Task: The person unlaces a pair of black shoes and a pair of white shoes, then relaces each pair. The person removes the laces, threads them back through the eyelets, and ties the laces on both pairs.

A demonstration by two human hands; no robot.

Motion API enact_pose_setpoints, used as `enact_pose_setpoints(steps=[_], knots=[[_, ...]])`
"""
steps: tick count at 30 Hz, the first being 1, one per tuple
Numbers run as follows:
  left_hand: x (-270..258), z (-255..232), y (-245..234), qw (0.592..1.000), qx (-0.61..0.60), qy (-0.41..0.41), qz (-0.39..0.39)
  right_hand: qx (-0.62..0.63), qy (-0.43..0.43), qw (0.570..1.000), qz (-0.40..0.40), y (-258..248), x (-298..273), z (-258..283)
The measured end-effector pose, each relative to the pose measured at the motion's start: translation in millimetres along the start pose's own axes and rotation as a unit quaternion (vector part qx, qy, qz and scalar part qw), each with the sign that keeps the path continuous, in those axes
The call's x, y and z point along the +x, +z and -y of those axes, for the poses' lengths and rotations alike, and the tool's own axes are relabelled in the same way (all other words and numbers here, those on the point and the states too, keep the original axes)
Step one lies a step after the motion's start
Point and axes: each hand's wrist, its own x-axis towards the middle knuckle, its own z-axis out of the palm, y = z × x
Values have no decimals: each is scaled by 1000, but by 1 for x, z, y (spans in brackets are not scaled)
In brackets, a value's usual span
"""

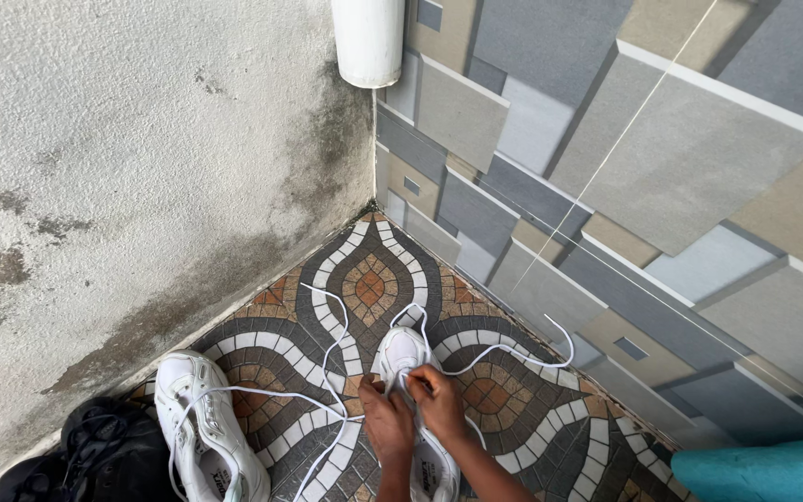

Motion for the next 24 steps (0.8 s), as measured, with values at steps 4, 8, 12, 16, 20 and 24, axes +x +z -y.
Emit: enact_pose_setpoints(steps=[4,8,12,16,20,24], knots=[[3,8,3,998,-3,55,-32,-195,-71,978,8,-1,-4,2],[4,16,6,996,-5,86,-34,-230,-25,973,-19,7,3,2],[4,22,9,994,-11,104,-40,-218,-4,975,-33,11,6,-6],[4,24,11,996,-26,82,-33,-198,27,980,-23,11,9,-9],[5,25,9,993,-45,99,-40,-180,76,981,-6,13,12,-8],[4,19,6,997,-57,47,-27,-182,100,978,-2,16,16,-14]])
